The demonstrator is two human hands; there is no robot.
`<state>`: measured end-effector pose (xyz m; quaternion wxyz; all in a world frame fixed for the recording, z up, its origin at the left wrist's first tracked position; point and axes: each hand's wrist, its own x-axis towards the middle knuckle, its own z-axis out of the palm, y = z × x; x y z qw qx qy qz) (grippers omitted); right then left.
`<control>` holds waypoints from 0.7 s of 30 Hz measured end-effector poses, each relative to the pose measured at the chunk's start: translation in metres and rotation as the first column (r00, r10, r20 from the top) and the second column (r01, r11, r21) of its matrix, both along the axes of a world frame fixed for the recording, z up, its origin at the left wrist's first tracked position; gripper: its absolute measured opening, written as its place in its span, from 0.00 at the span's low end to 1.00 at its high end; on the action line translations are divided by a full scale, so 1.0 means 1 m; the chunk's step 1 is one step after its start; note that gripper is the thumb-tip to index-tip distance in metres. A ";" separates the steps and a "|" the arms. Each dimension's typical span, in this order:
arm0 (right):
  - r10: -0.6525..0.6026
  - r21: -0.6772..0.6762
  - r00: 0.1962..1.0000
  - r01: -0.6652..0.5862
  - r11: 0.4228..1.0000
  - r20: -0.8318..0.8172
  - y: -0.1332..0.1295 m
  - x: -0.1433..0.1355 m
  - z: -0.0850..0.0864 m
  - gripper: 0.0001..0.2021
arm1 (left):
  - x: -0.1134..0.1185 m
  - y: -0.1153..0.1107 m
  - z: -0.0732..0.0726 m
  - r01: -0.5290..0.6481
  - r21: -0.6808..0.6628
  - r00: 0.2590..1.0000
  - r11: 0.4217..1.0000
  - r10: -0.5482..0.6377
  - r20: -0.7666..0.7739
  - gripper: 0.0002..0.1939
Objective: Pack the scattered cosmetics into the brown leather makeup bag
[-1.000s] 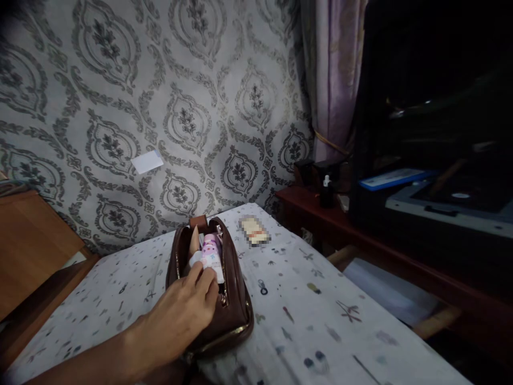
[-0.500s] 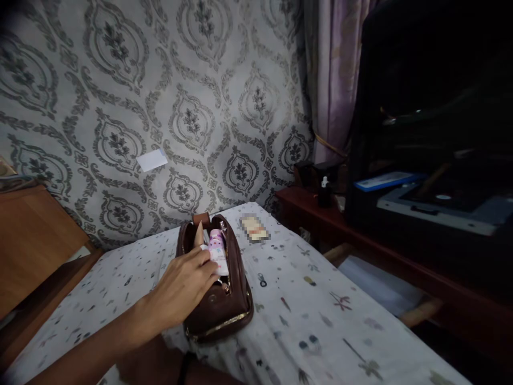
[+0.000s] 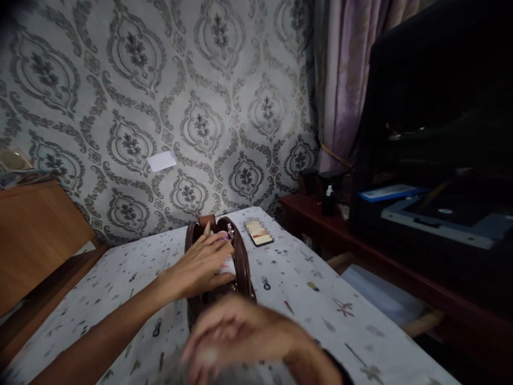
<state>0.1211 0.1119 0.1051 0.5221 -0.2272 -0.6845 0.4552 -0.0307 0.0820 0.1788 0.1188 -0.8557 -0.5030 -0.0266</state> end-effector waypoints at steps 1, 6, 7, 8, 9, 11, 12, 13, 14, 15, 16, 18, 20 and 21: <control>0.038 -0.047 0.999 -0.039 0.998 -0.024 0.002 0.010 0.002 0.25 | 0.000 0.000 -0.001 0.006 0.007 1.000 1.000 -0.006 0.001 0.18; -0.234 -0.299 0.939 0.154 0.942 -0.252 0.058 0.003 0.003 0.23 | 0.000 0.001 -0.004 -0.022 0.053 1.000 0.998 0.023 -0.021 0.18; -0.240 -0.311 0.948 0.168 0.935 -0.211 0.069 -0.006 0.000 0.26 | 0.001 0.001 -0.005 -0.031 0.068 0.999 0.997 0.033 -0.023 0.19; -0.195 -0.310 0.966 0.135 0.941 -0.172 0.077 -0.015 -0.003 0.28 | 0.001 0.001 -0.007 -0.043 0.086 0.999 0.995 0.046 -0.023 0.19; -0.144 -0.287 0.979 0.098 0.953 -0.143 0.081 -0.023 -0.006 0.30 | 0.001 0.000 -0.008 -0.057 0.104 0.998 0.993 0.060 -0.021 0.20; -0.052 -0.231 0.992 0.024 0.973 -0.115 0.083 -0.033 -0.012 0.31 | 0.001 0.000 -0.012 -0.088 0.134 0.996 0.987 0.091 -0.014 0.22; -0.024 -0.211 0.993 0.000 0.977 -0.111 0.081 -0.035 -0.014 0.31 | 0.001 -0.001 -0.014 -0.104 0.142 0.994 0.984 0.106 -0.011 0.23; -0.010 -0.202 0.994 -0.013 0.979 -0.113 0.079 -0.036 -0.015 0.31 | 0.002 -0.001 -0.016 -0.118 0.147 0.993 0.982 0.121 -0.008 0.23; -0.002 -0.205 0.993 -0.022 0.979 -0.115 0.077 -0.035 -0.016 0.31 | 0.003 -0.001 -0.017 -0.133 0.153 0.991 0.979 0.135 -0.005 0.24; 0.006 -0.216 0.993 -0.032 0.976 -0.119 0.075 -0.033 -0.016 0.31 | 0.003 -0.002 -0.019 -0.149 0.163 0.989 0.975 0.151 0.000 0.24; 0.017 -0.236 0.991 -0.049 0.971 -0.133 0.073 -0.031 -0.015 0.31 | 0.004 -0.002 -0.020 -0.164 0.173 0.986 0.971 0.166 0.004 0.24; 0.049 -0.287 0.982 -0.101 0.952 -0.182 0.072 -0.028 -0.014 0.30 | 0.005 -0.003 -0.021 -0.184 0.189 0.983 0.965 0.186 0.009 0.23; 0.081 -0.323 0.970 -0.154 0.934 -0.228 0.072 -0.026 -0.012 0.28 | 0.005 -0.004 -0.020 -0.197 0.183 0.980 0.963 0.197 0.017 0.23; 0.093 -0.332 0.965 -0.173 0.927 -0.245 0.073 -0.025 -0.011 0.28 | 0.004 -0.005 -0.020 -0.202 0.174 0.979 0.964 0.201 0.023 0.24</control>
